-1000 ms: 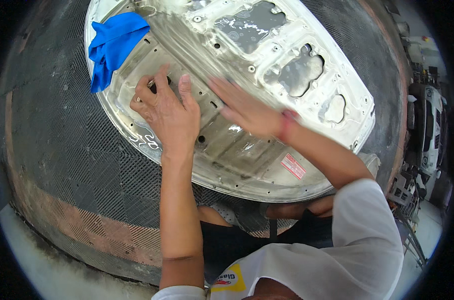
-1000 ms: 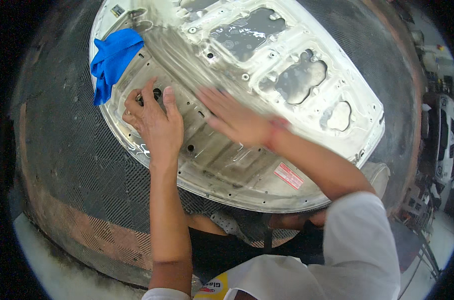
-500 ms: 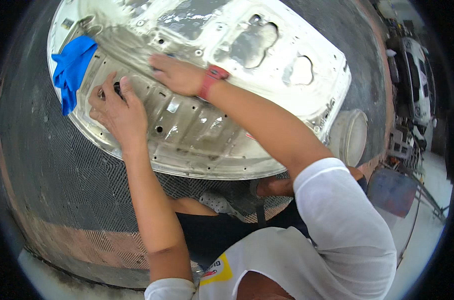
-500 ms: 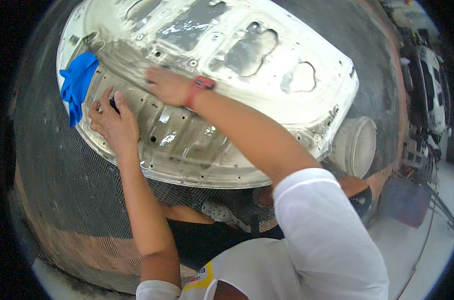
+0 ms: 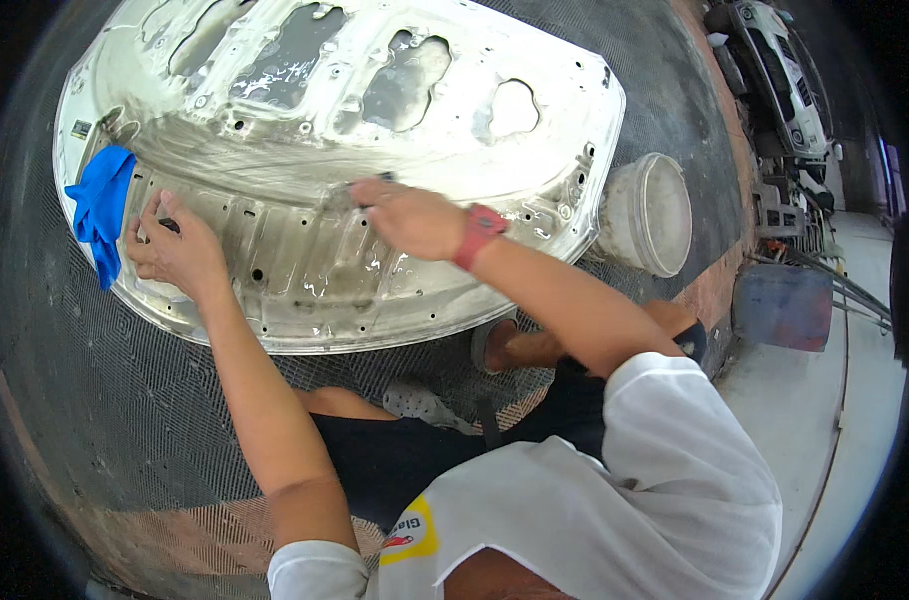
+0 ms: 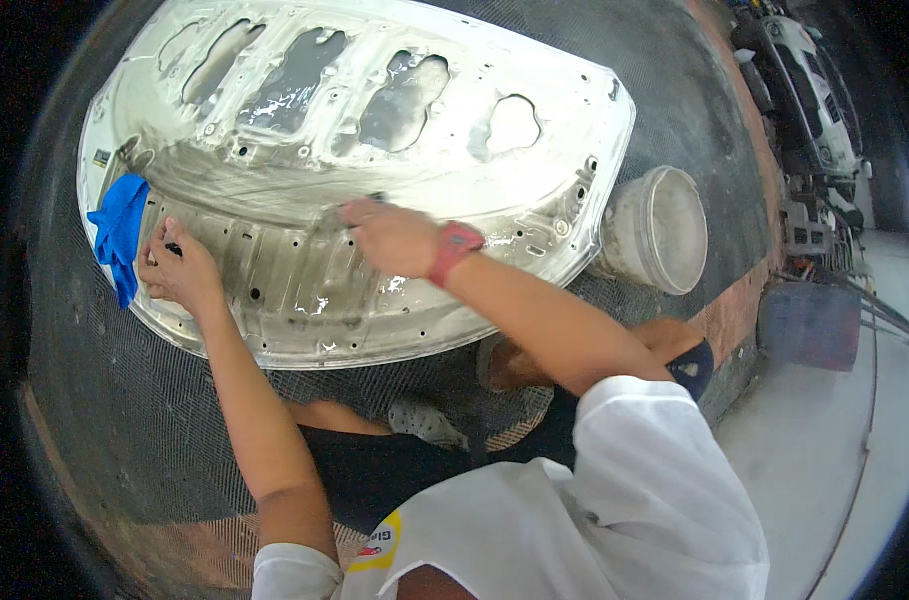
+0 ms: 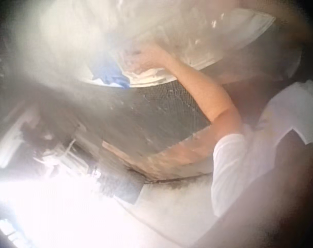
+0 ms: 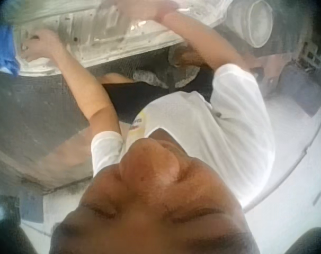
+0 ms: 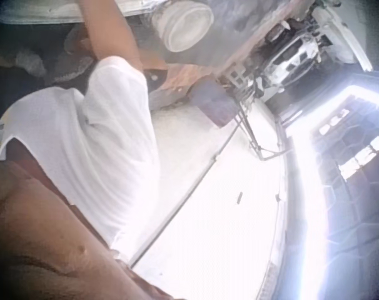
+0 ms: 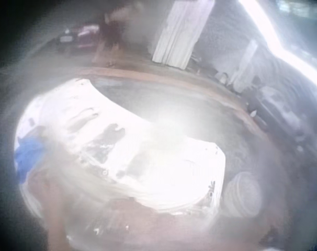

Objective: The person scrubs the underside of a white car hood with a sponge, repeatedly dipping it into a bucket of water. They wipe the surface with a blue cloth and continue scrubbing different sections of the hood.

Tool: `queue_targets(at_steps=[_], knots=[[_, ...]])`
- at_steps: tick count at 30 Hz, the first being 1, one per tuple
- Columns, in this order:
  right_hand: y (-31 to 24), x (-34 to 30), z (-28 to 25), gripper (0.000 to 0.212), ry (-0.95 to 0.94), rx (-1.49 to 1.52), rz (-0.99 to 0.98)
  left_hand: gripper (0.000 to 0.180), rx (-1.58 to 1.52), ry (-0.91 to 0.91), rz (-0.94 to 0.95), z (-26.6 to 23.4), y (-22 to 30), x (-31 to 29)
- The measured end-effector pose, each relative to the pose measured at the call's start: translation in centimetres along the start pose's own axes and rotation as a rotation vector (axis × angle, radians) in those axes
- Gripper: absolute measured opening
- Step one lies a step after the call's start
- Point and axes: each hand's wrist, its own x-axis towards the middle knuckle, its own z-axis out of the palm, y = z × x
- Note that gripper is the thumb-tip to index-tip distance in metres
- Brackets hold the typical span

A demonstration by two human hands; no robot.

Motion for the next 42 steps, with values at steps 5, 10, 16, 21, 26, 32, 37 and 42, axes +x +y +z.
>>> queue_targets(at_steps=[5, 10, 16, 21, 26, 32, 37, 42], knots=[[13.0, -14.2, -4.6, 0.047, -0.004, -0.175, 0.401, 0.045, 0.014, 0.072, 0.060, 1.5, 1.1, -0.4], [7.0, -19.4, -9.0, 0.044, -0.060, 0.148, 0.429, 0.045, 0.039, 0.191, 0.044, 2.6, 0.4, 0.0], [15.2, -36.1, -15.8, 0.037, 0.294, 0.147, 0.797, 0.045, 0.001, 0.173, 0.062, 2.5, 0.4, -0.2], [20.1, -47.3, -8.0, 0.044, 0.352, 0.059, 1.125, 0.045, 0.033, 0.143, 0.135, 2.9, -0.5, -0.1], [19.3, -47.9, 0.8, 0.059, 0.163, -0.448, 1.147, 0.044, 0.061, 0.165, 0.199, 3.4, -1.4, 0.2], [16.2, -41.7, 0.4, 0.058, 0.188, -0.283, 1.243, 0.048, 0.079, 0.198, 0.242, 3.4, -1.3, 0.0], [16.1, -40.7, -1.8, 0.057, 0.277, 0.176, 1.076, 0.055, 0.135, 0.202, 0.315, 3.4, -3.4, 0.9], [21.9, -47.8, 1.3, 0.044, 0.640, 1.129, 1.184, 0.059, 0.233, 0.111, 0.397, 2.7, -2.6, 0.7]])
